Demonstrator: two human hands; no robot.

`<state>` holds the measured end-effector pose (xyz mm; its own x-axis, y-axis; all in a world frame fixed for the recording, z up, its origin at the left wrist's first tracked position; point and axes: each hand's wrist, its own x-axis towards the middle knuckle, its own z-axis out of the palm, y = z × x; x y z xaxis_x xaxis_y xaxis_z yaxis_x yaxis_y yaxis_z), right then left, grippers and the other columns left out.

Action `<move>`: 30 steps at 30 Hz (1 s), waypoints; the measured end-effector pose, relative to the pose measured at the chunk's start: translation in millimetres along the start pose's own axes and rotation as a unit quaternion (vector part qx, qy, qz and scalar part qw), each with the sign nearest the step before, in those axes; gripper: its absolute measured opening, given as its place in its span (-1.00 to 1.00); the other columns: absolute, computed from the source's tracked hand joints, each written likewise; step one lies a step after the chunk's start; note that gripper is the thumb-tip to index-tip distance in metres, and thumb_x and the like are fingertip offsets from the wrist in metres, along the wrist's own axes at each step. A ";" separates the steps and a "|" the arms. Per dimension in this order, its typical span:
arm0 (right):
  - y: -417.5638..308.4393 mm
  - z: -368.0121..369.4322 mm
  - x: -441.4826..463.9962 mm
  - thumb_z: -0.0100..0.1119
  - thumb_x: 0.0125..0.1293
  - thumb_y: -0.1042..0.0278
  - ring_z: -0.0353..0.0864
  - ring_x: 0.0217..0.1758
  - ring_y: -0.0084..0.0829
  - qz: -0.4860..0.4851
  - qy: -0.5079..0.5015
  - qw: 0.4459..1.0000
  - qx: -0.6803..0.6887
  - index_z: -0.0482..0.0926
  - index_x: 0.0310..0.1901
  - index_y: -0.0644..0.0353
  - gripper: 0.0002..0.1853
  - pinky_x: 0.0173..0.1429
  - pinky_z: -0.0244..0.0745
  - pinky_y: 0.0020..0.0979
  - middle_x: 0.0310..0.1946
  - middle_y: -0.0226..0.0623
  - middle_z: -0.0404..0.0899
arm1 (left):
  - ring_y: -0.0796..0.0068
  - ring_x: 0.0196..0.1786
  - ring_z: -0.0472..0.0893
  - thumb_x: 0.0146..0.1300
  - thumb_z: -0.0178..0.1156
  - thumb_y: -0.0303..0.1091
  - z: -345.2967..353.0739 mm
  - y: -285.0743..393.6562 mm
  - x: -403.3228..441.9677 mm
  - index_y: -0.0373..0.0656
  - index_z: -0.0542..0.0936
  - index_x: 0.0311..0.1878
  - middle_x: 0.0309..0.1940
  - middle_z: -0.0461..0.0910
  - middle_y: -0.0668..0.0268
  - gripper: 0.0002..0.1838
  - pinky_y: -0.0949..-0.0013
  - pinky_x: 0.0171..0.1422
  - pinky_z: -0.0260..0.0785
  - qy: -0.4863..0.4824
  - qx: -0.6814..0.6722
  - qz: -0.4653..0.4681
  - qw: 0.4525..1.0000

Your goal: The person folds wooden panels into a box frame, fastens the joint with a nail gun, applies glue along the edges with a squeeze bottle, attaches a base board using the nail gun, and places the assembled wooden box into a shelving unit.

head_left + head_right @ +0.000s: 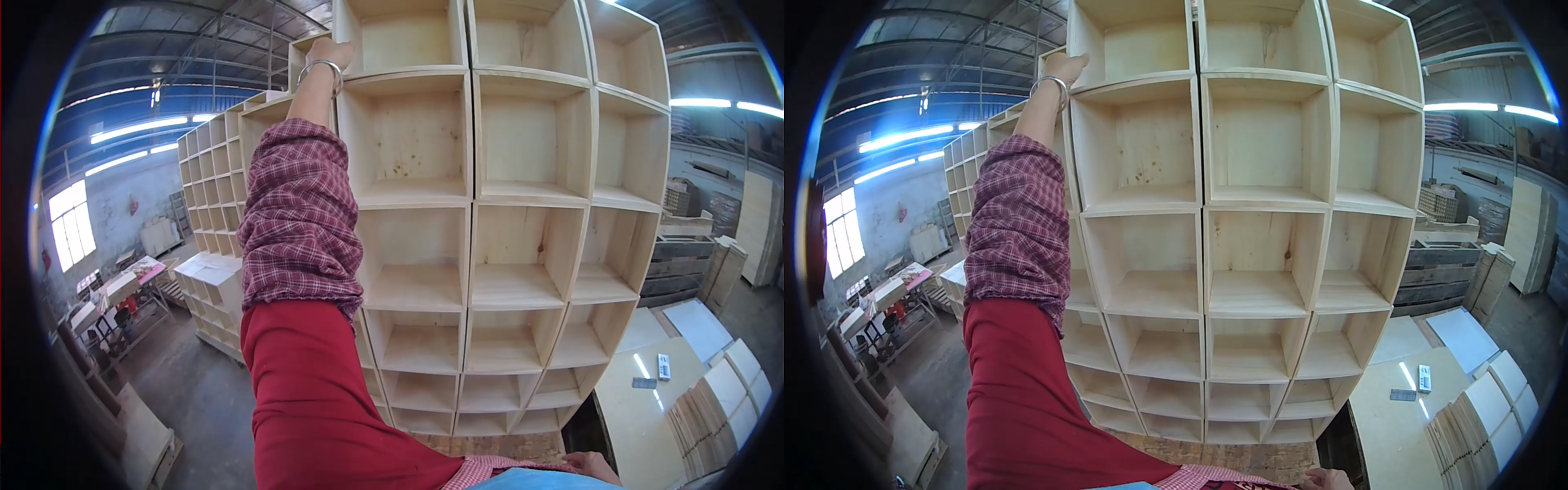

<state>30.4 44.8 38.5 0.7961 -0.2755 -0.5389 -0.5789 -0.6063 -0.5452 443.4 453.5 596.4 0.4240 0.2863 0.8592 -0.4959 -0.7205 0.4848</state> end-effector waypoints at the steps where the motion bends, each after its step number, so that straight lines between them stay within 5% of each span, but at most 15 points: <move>1: 2.3 1.1 4.8 0.22 0.37 0.32 0.58 0.08 -0.34 0.003 -0.008 1.000 -0.008 0.55 0.15 0.35 -0.61 0.28 0.38 -0.40 -0.04 -0.13 0.66 | -0.03 -0.03 0.65 0.15 0.14 -0.09 2.9 -0.9 5.4 -0.39 0.63 -0.02 -0.10 0.66 -0.07 -0.48 0.16 0.11 0.48 0.009 -0.023 -0.010 1.000; 15: 49.4 30.7 15.8 0.22 0.36 0.27 0.55 0.07 -0.28 -0.015 -0.006 0.999 0.038 0.56 0.10 0.38 -0.61 0.24 0.35 -0.43 -0.05 -0.12 0.64 | 0.06 -0.08 0.67 0.25 0.07 -0.14 12.3 19.7 -11.8 -0.31 0.68 -0.09 -0.15 0.69 0.01 -0.58 0.18 0.04 0.49 0.088 0.008 -0.023 0.996; 18: 116.4 61.2 77.0 0.20 0.33 0.43 0.59 -0.12 -0.28 -0.028 -0.004 0.984 0.178 0.59 -0.03 0.45 -0.73 0.07 0.46 -0.46 -0.20 -0.09 0.63 | 0.07 -0.09 0.68 0.25 0.07 -0.13 12.8 24.5 -15.1 -0.30 0.68 -0.10 -0.17 0.69 0.02 -0.59 0.18 0.04 0.49 0.101 0.031 -0.024 0.994; 22: 242.0 134.7 199.1 0.17 0.30 0.63 0.64 -0.37 -0.27 -0.021 -0.013 0.879 0.477 0.62 -0.19 0.55 -0.86 -0.16 0.62 -0.50 -0.41 -0.05 0.62 | 0.07 -0.11 0.68 0.26 0.07 -0.13 17.0 21.8 -7.7 -0.29 0.68 -0.12 -0.19 0.70 0.03 -0.60 0.18 0.03 0.49 0.115 0.060 -0.014 0.991; 29: 142.0 95.5 113.5 0.16 0.30 0.62 0.63 -0.34 -0.29 0.255 0.106 0.778 0.564 0.60 -0.11 0.53 -0.83 -0.18 0.59 -0.48 -0.37 -0.02 0.62 | 0.07 -0.09 0.68 0.27 0.06 -0.12 17.3 25.0 -7.1 -0.28 0.67 -0.10 -0.17 0.69 0.02 -0.59 0.17 0.03 0.49 0.124 0.075 -0.007 0.989; 30: 138.4 91.1 96.9 0.12 0.34 0.60 0.63 -0.31 -0.30 0.056 0.059 0.912 0.403 0.57 -0.07 0.53 -0.80 -0.15 0.57 -0.47 -0.34 -0.01 0.62 | 0.06 -0.09 0.68 0.27 0.06 -0.12 17.4 26.9 -1.3 -0.28 0.67 -0.10 -0.17 0.69 0.02 -0.59 0.17 0.04 0.49 0.121 0.076 0.010 0.990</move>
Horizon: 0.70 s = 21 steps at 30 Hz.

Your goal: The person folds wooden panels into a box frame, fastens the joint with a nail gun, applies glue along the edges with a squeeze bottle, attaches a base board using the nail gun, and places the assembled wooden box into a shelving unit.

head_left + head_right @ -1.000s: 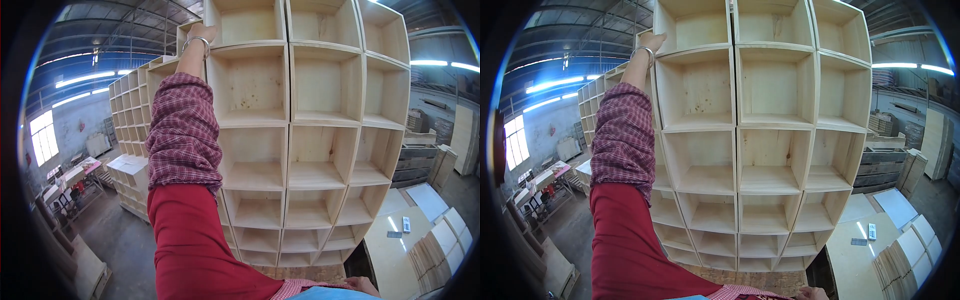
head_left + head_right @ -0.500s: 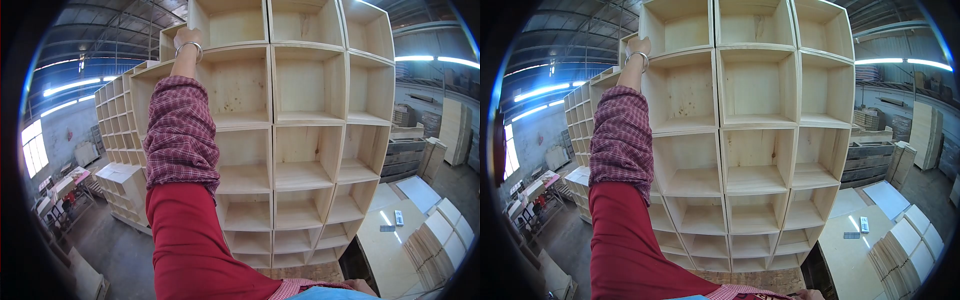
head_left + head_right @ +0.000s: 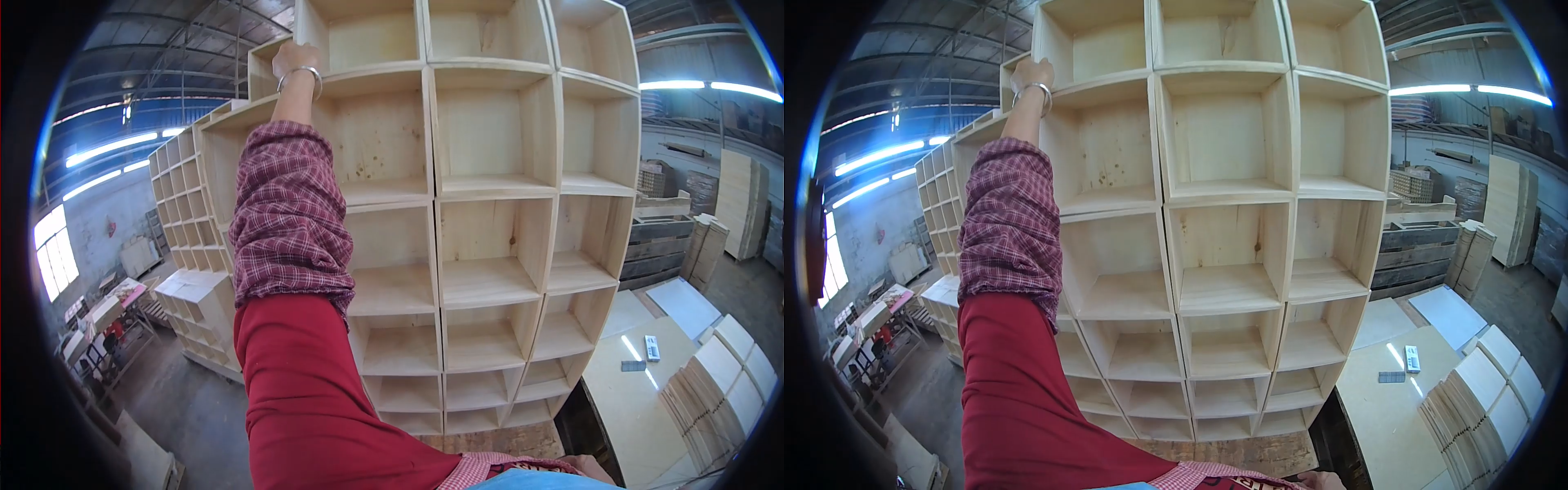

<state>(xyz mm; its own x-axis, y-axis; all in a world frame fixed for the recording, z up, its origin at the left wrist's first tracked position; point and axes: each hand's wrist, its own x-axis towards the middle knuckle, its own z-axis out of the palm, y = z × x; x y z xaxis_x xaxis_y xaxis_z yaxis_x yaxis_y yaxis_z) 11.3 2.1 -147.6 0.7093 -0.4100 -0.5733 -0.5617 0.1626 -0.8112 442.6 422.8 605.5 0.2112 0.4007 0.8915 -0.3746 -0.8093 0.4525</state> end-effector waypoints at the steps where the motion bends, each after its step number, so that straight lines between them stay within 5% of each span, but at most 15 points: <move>1: -5.3 -2.7 -11.3 0.07 0.37 0.58 0.63 -0.28 -0.32 -0.177 -0.123 0.957 -0.193 0.55 -0.02 0.54 -0.77 -0.11 0.55 -0.47 -0.32 0.00 0.62 | 0.05 -0.09 0.68 0.26 0.05 -0.12 1.6 -0.3 4.4 -0.29 0.67 -0.09 -0.17 0.69 0.02 -0.58 0.17 0.05 0.48 -0.003 0.001 0.015 1.000; 2: -13.9 -2.9 -14.3 0.07 0.37 0.58 0.63 -0.28 -0.32 -0.170 -0.129 0.957 -0.199 0.55 -0.02 0.54 -0.77 -0.11 0.55 -0.47 -0.32 0.00 0.62 | 0.05 -0.09 0.68 0.26 0.05 -0.12 -0.5 0.4 7.1 -0.29 0.67 -0.09 -0.17 0.69 0.02 -0.58 0.17 0.05 0.48 -0.008 0.010 0.011 1.000; 4: -22.9 -1.5 -17.1 0.00 0.41 0.55 0.61 -0.23 -0.38 0.073 -0.058 0.990 0.106 0.51 0.06 0.54 -0.72 -0.04 0.51 -0.49 -0.28 -0.01 0.63 | 0.04 -0.09 0.68 0.24 0.05 -0.10 -5.2 3.6 10.5 -0.31 0.66 -0.08 -0.15 0.69 0.02 -0.55 0.16 0.04 0.50 -0.014 0.007 0.065 0.998; 5: -18.6 -4.1 -22.9 0.00 0.41 0.55 0.61 -0.23 -0.38 0.085 -0.062 0.990 0.094 0.51 0.06 0.54 -0.72 -0.04 0.51 -0.49 -0.28 -0.01 0.63 | 0.04 -0.09 0.68 0.24 0.05 -0.10 -0.2 -1.2 13.5 -0.31 0.66 -0.08 -0.15 0.69 0.02 -0.55 0.16 0.04 0.50 -0.021 0.022 0.058 0.998; 7: -17.5 -11.4 -29.0 -0.03 0.43 0.50 0.61 -0.17 -0.41 -0.014 -0.113 0.991 -0.075 0.51 0.07 0.55 -0.69 0.02 0.48 -0.52 -0.24 0.01 0.63 | 0.03 -0.15 0.68 0.19 0.07 -0.12 8.2 -12.1 20.5 -0.32 0.65 -0.08 -0.14 0.68 0.01 -0.55 0.13 -0.03 0.52 -0.047 0.051 0.087 0.994; 11: -71.1 0.9 -60.2 0.05 0.41 0.47 0.64 -0.17 -0.39 0.085 -0.045 0.995 0.005 0.53 0.06 0.54 -0.69 0.01 0.50 -0.54 -0.23 -0.01 0.64 | 0.05 -0.24 0.68 0.16 0.12 -0.12 -24.2 -14.0 -28.8 -0.33 0.67 -0.18 -0.22 0.69 -0.01 -0.58 0.09 -0.11 0.54 -0.051 -0.058 0.117 0.990; 13: -108.3 4.1 -105.6 0.21 0.18 0.49 0.63 0.01 -0.26 -0.180 -0.144 0.910 -0.345 0.61 0.05 0.39 -0.63 0.20 0.42 -0.45 -0.07 -0.07 0.67 | 0.06 -0.32 0.65 0.16 0.14 -0.11 -42.0 -12.0 -49.6 -0.32 0.67 -0.29 -0.35 0.68 0.01 -0.61 0.08 -0.16 0.53 -0.030 -0.129 0.047 0.990; 14: -111.1 6.5 -104.9 0.21 0.18 0.49 0.63 0.01 -0.26 -0.180 -0.147 0.907 -0.352 0.61 0.05 0.39 -0.63 0.20 0.42 -0.45 -0.07 -0.07 0.67 | 0.06 -0.35 0.64 0.16 0.14 -0.11 -53.3 -11.9 -58.0 -0.32 0.67 -0.33 -0.40 0.68 0.02 -0.62 0.08 -0.18 0.53 -0.021 -0.151 0.022 0.988; 16: -116.6 9.1 -101.4 0.21 0.18 0.50 0.64 -0.02 -0.28 -0.174 -0.141 0.885 -0.408 0.62 0.02 0.37 -0.65 0.20 0.43 -0.47 -0.10 -0.07 0.67 | -0.02 -0.14 0.65 0.22 0.09 0.07 -76.2 -14.4 -66.7 -0.44 0.60 -0.02 -0.12 0.65 -0.15 -0.37 0.17 0.00 0.47 -0.035 -0.099 0.057 0.993; 17: -118.5 7.5 -100.6 0.21 0.18 0.50 0.64 -0.02 -0.28 -0.173 -0.143 0.882 -0.414 0.62 0.02 0.37 -0.65 0.20 0.43 -0.47 -0.10 -0.07 0.67 | -0.02 -0.14 0.65 0.22 0.09 0.07 -78.5 -21.4 -69.0 -0.44 0.60 -0.02 -0.12 0.65 -0.15 -0.37 0.17 0.00 0.47 -0.034 -0.095 0.051 0.994; 21: -119.5 8.0 -89.7 0.23 0.21 0.47 0.63 -0.04 -0.30 -0.149 -0.155 0.869 -0.446 0.63 0.02 0.33 -0.67 0.23 0.42 -0.46 -0.14 -0.11 0.68 | 0.10 -0.36 0.62 0.20 0.13 0.02 -91.3 -40.1 -92.5 -0.31 0.65 -0.31 -0.41 0.66 0.04 -0.52 0.16 -0.18 0.48 0.033 -0.092 0.116 0.988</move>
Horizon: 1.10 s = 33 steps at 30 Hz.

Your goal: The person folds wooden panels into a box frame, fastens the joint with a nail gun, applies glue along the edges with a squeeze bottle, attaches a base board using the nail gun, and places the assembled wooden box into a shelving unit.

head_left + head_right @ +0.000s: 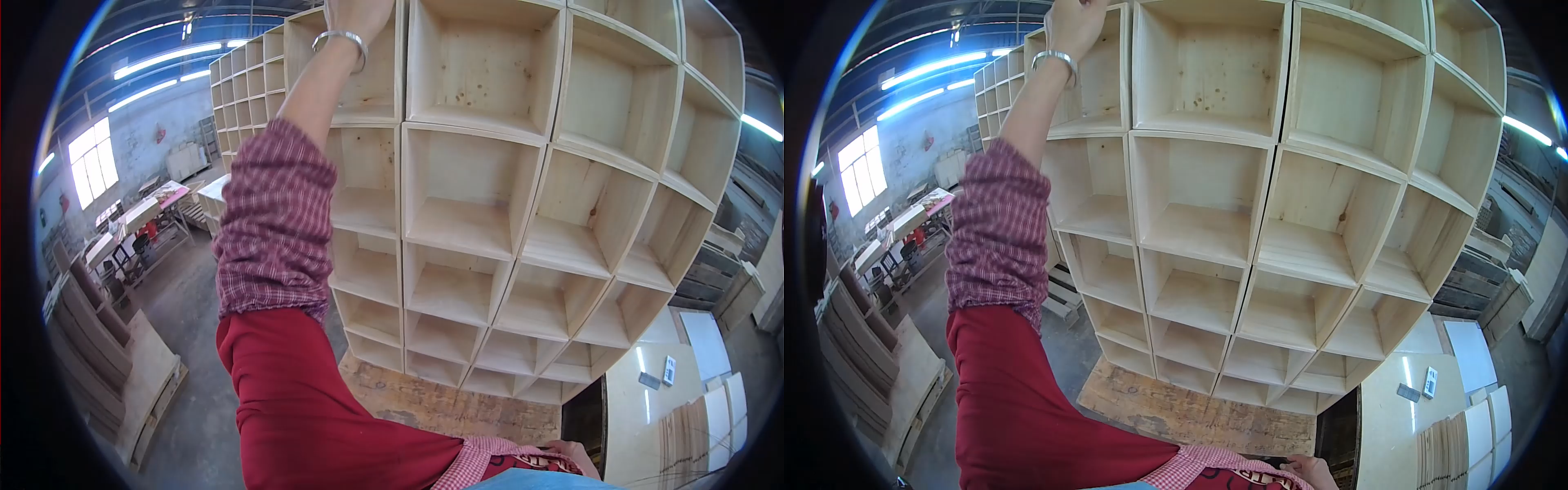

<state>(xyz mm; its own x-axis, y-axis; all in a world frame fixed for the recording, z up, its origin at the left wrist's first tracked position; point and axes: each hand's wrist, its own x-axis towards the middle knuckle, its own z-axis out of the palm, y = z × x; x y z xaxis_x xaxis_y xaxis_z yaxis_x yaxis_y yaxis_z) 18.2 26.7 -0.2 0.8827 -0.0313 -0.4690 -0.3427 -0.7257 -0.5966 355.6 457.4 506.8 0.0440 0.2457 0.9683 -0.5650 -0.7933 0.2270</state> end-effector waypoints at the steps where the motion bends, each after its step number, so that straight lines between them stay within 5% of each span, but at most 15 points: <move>1: 2.2 1.0 2.2 0.24 0.24 0.44 0.63 -0.05 -0.31 -0.006 -0.006 1.000 -0.017 0.63 0.02 0.32 -0.69 0.23 0.42 -0.47 -0.15 -0.12 0.68 | 0.09 -0.41 0.60 0.17 0.16 -0.04 -8.5 3.8 -12.6 -0.25 0.66 -0.44 -0.53 0.64 0.06 -0.60 0.12 -0.23 0.49 -0.006 0.006 0.006 1.000; 8: -34.6 -9.8 -3.3 0.23 0.32 0.29 0.65 -0.15 -0.34 0.067 -0.022 0.997 -0.035 0.62 0.00 0.34 -0.68 0.03 0.47 -0.50 -0.23 -0.16 0.69 | 0.14 -0.44 0.58 0.16 0.18 0.06 -23.4 -0.6 -76.1 -0.14 0.57 -0.49 -0.54 0.62 0.17 -0.58 0.21 -0.24 0.45 -0.188 0.103 -0.057 0.975; 11: -50.1 -18.3 -8.6 0.24 0.33 0.22 0.66 -0.24 -0.33 0.052 -0.012 0.992 -0.118 0.61 -0.01 0.35 -0.65 -0.09 0.49 -0.50 -0.30 -0.19 0.70 | 0.18 -0.41 0.59 0.22 0.15 0.01 -8.9 -8.5 -93.8 -0.14 0.55 -0.35 -0.50 0.63 0.25 -0.65 0.22 -0.24 0.45 -0.146 0.166 -0.022 0.975; 13: -41.7 -17.3 0.3 0.24 0.33 0.14 0.66 -0.32 -0.31 0.010 -0.012 0.985 -0.172 0.61 -0.01 0.32 -0.61 -0.16 0.49 -0.50 -0.36 -0.21 0.70 | 0.21 -0.39 0.60 0.26 0.14 -0.09 2.7 -19.7 -102.6 -0.13 0.55 -0.22 -0.44 0.63 0.28 -0.72 0.23 -0.27 0.44 0.001 0.135 0.170 0.976; 14: -41.8 -13.6 -2.6 0.24 0.33 0.14 0.66 -0.32 -0.31 0.011 -0.010 0.986 -0.168 0.61 -0.01 0.32 -0.61 -0.16 0.49 -0.50 -0.36 -0.21 0.70 | 0.21 -0.39 0.60 0.26 0.14 -0.09 1.8 -11.9 -107.9 -0.13 0.55 -0.22 -0.44 0.63 0.28 -0.72 0.23 -0.27 0.44 0.000 0.131 0.173 0.976; 17: -42.7 -5.3 -1.8 0.25 0.33 0.11 0.67 -0.22 -0.32 0.047 -0.011 0.990 -0.130 0.61 0.02 0.28 -0.60 -0.10 0.49 -0.51 -0.29 -0.18 0.70 | 0.30 -0.37 0.61 0.31 0.13 -0.14 -0.4 15.1 -112.9 -0.15 0.57 -0.22 -0.40 0.63 0.26 -0.74 0.31 -0.29 0.46 -0.105 0.016 0.071 0.992; 19: -38.7 -0.7 5.7 0.25 0.33 0.10 0.65 -0.09 -0.30 0.075 -0.039 0.992 -0.089 0.61 0.06 0.22 -0.60 0.01 0.48 -0.50 -0.17 -0.17 0.69 | 0.36 -0.39 0.61 0.34 0.12 -0.06 5.7 25.4 -102.8 -0.26 0.58 -0.16 -0.36 0.62 0.20 -0.62 0.39 -0.31 0.50 -0.218 -0.280 -0.237 0.904; 20: -34.9 1.6 10.8 0.25 0.33 0.10 0.65 -0.09 -0.30 0.069 -0.034 0.993 -0.088 0.61 0.06 0.22 -0.60 0.01 0.48 -0.50 -0.17 -0.17 0.69 | 0.36 -0.39 0.61 0.34 0.12 -0.06 11.7 29.7 -96.3 -0.26 0.58 -0.16 -0.36 0.62 0.20 -0.62 0.39 -0.31 0.50 -0.215 -0.281 -0.231 0.906; 25: -37.4 2.1 15.4 0.21 0.37 0.13 0.62 0.02 -0.27 0.052 -0.040 0.993 -0.095 0.60 0.09 0.19 -0.62 0.10 0.46 -0.45 -0.06 -0.18 0.67 | 0.17 -0.41 0.64 0.35 0.11 -0.05 42.0 54.3 -57.7 -0.56 0.44 0.06 -0.22 0.58 -0.13 -0.40 0.33 -0.31 0.60 -0.188 -0.540 -0.352 0.741; 33: -15.0 16.2 -3.4 0.14 0.29 0.43 0.68 -0.17 -0.42 -0.006 0.009 0.997 -0.082 0.62 0.06 0.27 -0.68 -0.02 0.48 -0.56 -0.24 -0.26 0.72 | -0.09 -0.18 0.65 0.35 0.14 -0.15 76.6 71.3 -8.0 -0.56 0.29 0.19 -0.15 0.49 -0.29 -0.38 0.20 -0.20 0.69 -0.165 -0.581 -0.358 0.712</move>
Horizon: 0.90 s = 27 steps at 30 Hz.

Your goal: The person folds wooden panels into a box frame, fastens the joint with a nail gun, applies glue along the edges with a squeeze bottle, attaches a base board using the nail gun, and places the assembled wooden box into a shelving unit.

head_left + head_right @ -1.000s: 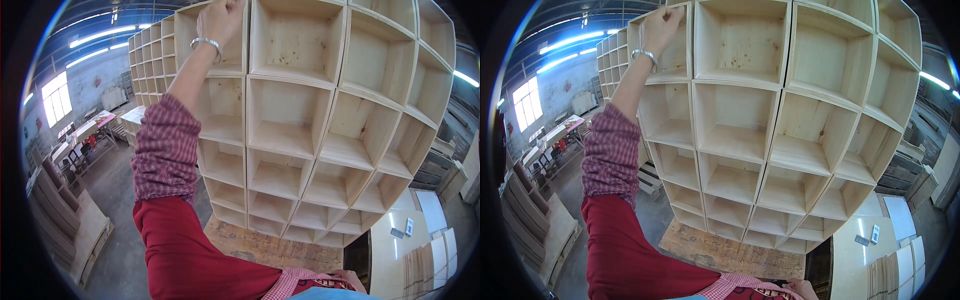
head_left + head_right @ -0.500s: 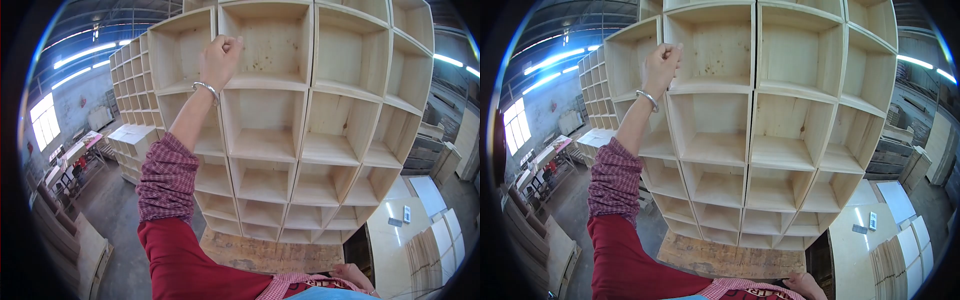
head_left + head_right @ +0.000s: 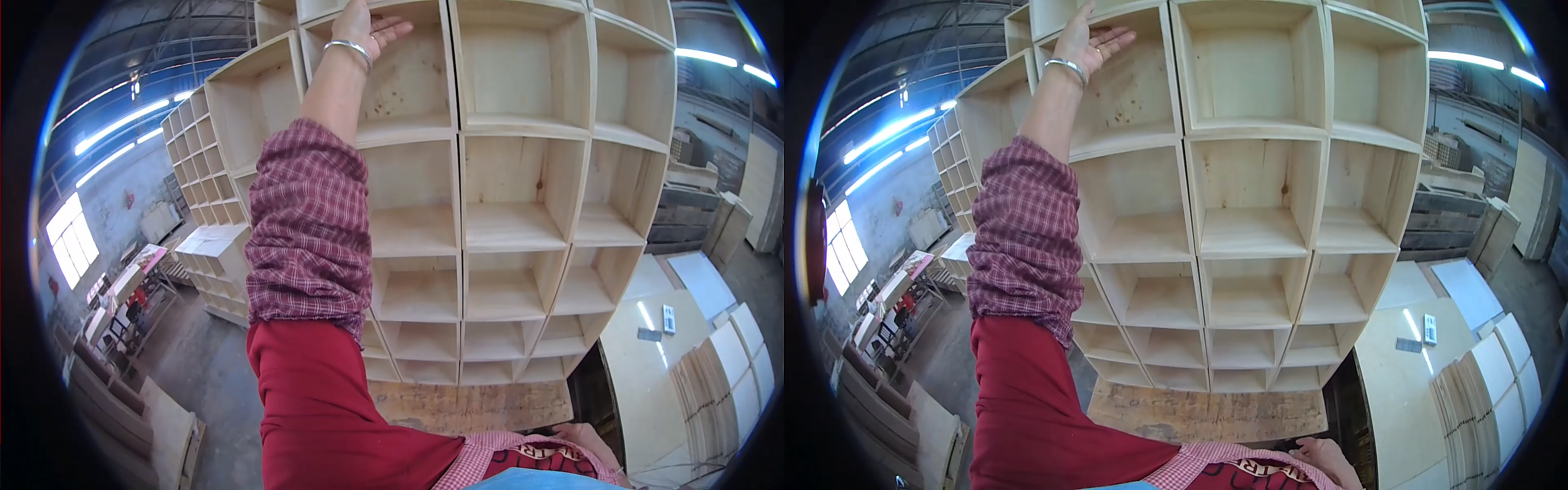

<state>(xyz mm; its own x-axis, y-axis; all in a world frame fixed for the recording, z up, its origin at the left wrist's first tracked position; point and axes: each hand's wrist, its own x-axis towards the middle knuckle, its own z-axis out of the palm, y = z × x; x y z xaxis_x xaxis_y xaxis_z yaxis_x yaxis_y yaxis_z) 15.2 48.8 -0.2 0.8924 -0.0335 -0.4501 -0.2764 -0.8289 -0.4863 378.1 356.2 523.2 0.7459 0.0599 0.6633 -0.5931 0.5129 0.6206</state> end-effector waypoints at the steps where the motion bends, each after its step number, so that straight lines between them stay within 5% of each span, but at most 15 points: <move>1: 5.7 5.9 -3.7 0.13 0.26 0.46 0.69 -0.20 -0.43 -0.025 0.027 0.999 0.004 0.61 0.05 0.31 -0.67 -0.04 0.48 -0.56 -0.26 -0.27 0.73 | -0.12 -0.16 0.64 0.34 0.16 -0.19 1.1 -1.4 1.2 -0.56 0.32 0.16 -0.16 0.48 -0.29 -0.42 0.18 -0.18 0.71 0.002 0.001 0.018 1.000; 10: 1.6 11.5 -24.7 0.16 0.25 0.45 0.69 -0.21 -0.37 0.027 0.035 0.996 0.079 0.60 0.05 0.36 -0.66 -0.05 0.51 -0.53 -0.29 -0.24 0.73 | -0.03 -0.26 0.65 0.22 0.22 -0.55 3.5 -3.4 37.0 -0.62 0.35 0.07 -0.12 0.47 -0.19 -0.57 0.21 -0.14 0.73 0.033 -0.076 0.062 0.995; 20: 0.2 8.5 -23.0 0.15 0.27 0.45 0.68 -0.14 -0.34 -0.003 0.011 1.000 0.012 0.58 0.08 0.39 -0.65 0.02 0.49 -0.53 -0.22 -0.21 0.72 | -0.04 -0.27 0.65 0.23 0.20 -0.56 -7.9 -8.3 36.2 -0.64 0.30 0.10 -0.04 0.41 -0.18 -0.54 0.22 -0.10 0.73 0.012 -0.094 0.081 0.992; 27: 3.4 12.1 -16.9 0.16 0.25 0.45 0.66 -0.10 -0.35 0.075 -0.012 0.994 0.077 0.58 0.11 0.33 -0.62 0.06 0.46 -0.54 -0.16 -0.21 0.70 | -0.01 -0.29 0.65 0.24 0.19 -0.56 -0.6 -9.4 33.7 -0.64 0.32 0.08 -0.06 0.41 -0.16 -0.57 0.22 -0.09 0.72 0.049 -0.094 0.080 0.991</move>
<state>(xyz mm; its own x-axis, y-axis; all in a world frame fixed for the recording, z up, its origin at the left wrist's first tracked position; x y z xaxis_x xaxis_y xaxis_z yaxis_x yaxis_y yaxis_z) -5.2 53.3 -3.3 0.8285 -0.1364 -0.5432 -0.4596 -0.7197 -0.5203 409.0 353.9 539.5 0.6784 0.2304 0.6977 -0.6456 0.6402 0.4164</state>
